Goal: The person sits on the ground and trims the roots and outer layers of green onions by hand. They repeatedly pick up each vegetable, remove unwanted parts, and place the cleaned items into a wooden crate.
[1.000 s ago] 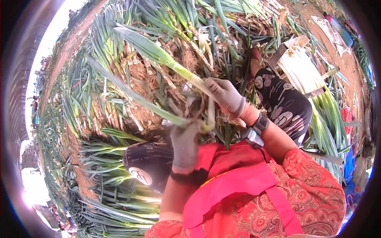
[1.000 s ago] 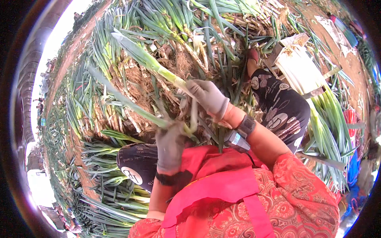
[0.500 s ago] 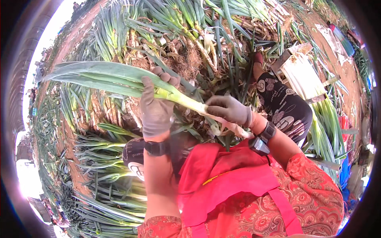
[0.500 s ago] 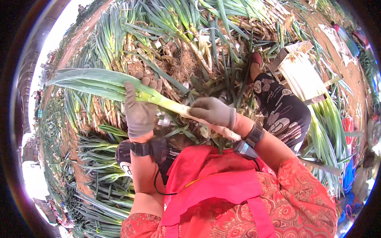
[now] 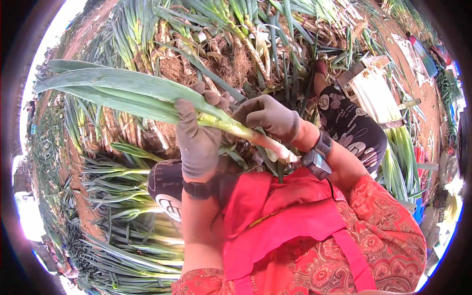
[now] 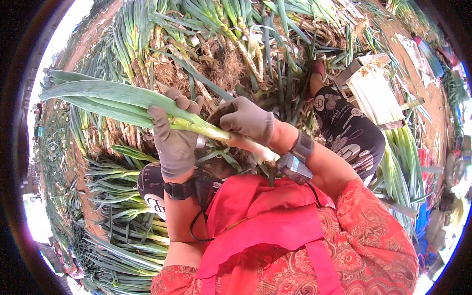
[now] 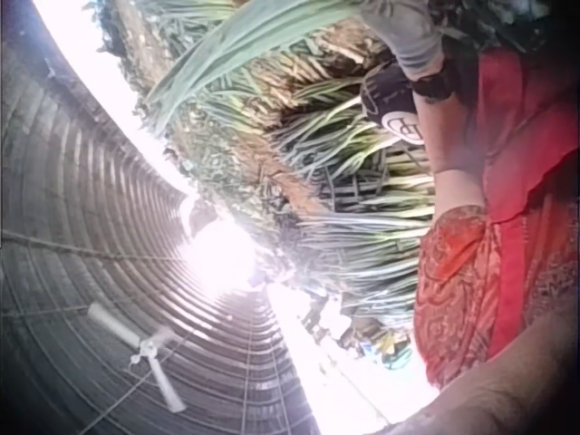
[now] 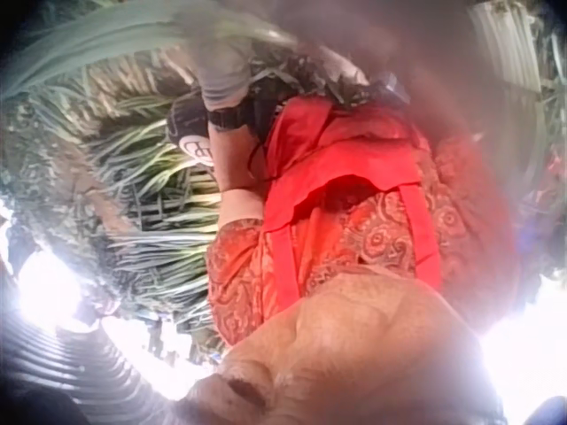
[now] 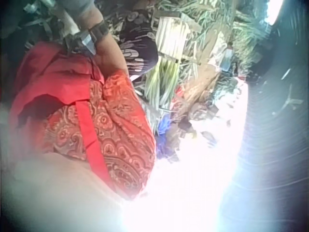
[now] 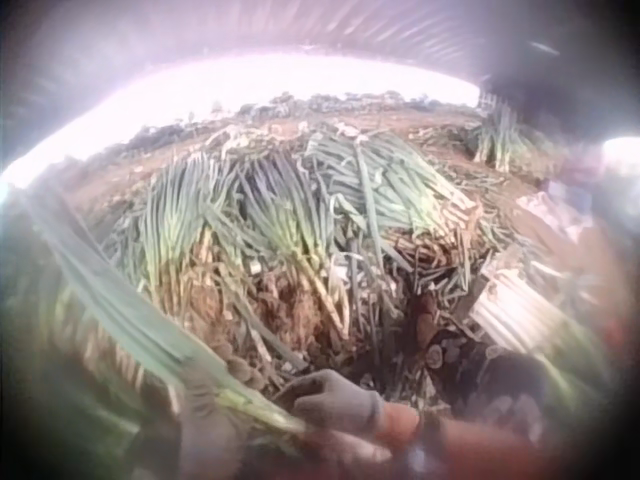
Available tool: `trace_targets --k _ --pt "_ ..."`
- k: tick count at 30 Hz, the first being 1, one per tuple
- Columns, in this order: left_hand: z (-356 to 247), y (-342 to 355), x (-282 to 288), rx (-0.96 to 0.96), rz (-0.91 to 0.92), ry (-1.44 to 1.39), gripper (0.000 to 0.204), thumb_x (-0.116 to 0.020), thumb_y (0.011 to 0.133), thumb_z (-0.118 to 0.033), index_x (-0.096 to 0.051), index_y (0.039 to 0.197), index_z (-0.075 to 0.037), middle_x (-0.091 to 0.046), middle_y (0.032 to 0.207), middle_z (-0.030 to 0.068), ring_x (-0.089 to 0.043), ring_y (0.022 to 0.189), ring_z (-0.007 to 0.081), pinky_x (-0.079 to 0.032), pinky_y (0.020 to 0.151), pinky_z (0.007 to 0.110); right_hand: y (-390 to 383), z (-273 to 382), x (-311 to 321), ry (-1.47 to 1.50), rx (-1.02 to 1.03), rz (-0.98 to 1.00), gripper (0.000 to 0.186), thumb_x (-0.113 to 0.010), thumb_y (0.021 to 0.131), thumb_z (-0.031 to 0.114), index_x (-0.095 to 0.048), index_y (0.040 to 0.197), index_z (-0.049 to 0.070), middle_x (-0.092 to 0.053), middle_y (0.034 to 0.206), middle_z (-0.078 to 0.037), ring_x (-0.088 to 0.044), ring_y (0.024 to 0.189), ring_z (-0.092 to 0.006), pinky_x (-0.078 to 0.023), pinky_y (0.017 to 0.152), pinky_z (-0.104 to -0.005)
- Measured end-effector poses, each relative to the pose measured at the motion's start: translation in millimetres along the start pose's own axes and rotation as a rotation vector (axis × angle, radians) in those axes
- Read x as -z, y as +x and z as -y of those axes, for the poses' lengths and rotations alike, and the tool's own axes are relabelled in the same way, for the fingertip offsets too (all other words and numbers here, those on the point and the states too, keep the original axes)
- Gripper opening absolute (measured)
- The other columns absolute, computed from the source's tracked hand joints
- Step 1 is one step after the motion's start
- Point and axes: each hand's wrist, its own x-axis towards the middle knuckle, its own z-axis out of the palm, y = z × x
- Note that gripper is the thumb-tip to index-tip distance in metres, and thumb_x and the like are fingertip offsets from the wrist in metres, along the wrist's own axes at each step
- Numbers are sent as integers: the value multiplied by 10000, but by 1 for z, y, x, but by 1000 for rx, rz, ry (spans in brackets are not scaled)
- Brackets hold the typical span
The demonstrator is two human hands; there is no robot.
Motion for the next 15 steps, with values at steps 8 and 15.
trace_targets --k 8,15 --pt "-8 0 -1 13 70 -73 663 -600 940 -547 -475 1304 -7 -587 1048 93 -583 1046 247 -422 1070 504 6 -15 12 -446 681 93 250 -725 841 115 -710 1074 29 -700 1001 -150 -694 897 -300 -549 812 -336" --pt "-11 -1 0 35 56 -17 669 -576 935 -590 -477 1294 -33 -585 1016 92 -618 986 283 -459 1026 504 -13 25 -12 335 -224 157 320 -714 922 191 -667 1112 -63 -720 1006 -125 -700 865 -178 -569 785 -309"
